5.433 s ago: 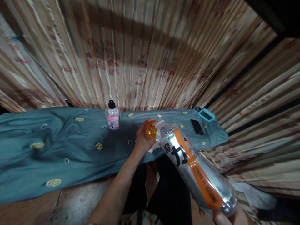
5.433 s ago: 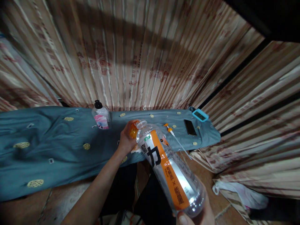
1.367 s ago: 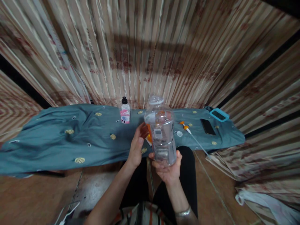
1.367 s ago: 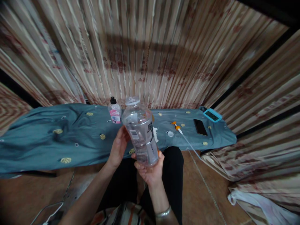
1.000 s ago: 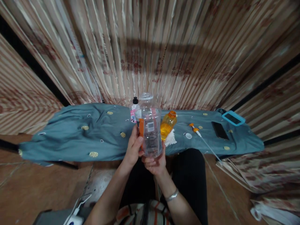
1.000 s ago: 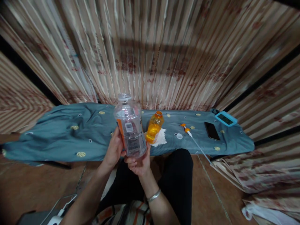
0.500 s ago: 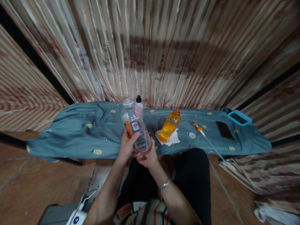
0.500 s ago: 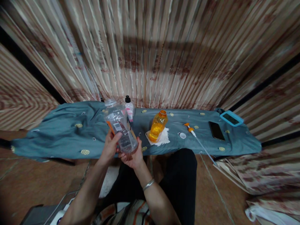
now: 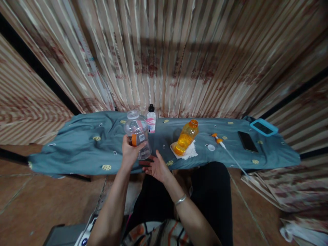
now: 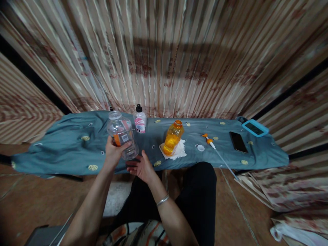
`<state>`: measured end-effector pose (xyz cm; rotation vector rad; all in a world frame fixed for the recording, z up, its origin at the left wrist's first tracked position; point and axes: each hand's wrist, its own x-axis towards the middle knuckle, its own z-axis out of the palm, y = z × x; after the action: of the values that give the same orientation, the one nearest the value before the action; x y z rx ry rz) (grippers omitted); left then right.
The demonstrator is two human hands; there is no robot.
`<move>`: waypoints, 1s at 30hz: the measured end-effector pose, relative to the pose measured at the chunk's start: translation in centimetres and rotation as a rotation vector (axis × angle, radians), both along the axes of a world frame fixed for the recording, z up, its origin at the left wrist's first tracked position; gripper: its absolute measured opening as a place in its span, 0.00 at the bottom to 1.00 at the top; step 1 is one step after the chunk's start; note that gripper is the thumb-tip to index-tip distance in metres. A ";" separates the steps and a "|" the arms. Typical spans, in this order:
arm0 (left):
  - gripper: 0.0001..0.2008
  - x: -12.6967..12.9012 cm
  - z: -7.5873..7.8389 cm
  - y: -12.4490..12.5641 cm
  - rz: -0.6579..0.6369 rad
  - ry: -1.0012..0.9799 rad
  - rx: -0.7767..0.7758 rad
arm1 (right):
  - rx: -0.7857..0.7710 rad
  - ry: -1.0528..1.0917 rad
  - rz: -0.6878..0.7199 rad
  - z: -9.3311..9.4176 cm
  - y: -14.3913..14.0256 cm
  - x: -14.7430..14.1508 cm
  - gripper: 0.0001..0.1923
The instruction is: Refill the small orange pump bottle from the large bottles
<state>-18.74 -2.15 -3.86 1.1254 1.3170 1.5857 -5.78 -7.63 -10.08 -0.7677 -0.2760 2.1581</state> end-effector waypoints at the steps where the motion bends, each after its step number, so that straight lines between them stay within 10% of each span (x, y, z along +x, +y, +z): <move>1: 0.32 -0.1 -0.2 0.4 0.022 -0.002 0.006 | -0.001 -0.022 -0.018 -0.2 -0.3 0.3 0.27; 30: 0.34 -0.6 -3.4 2.7 0.024 0.172 -0.036 | 0.021 -0.102 -0.141 -1.0 -3.6 4.0 0.25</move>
<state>-19.32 0.52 -7.22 1.2506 1.4699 1.5037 -1.79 -11.19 -11.12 -0.8606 -0.2880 1.9842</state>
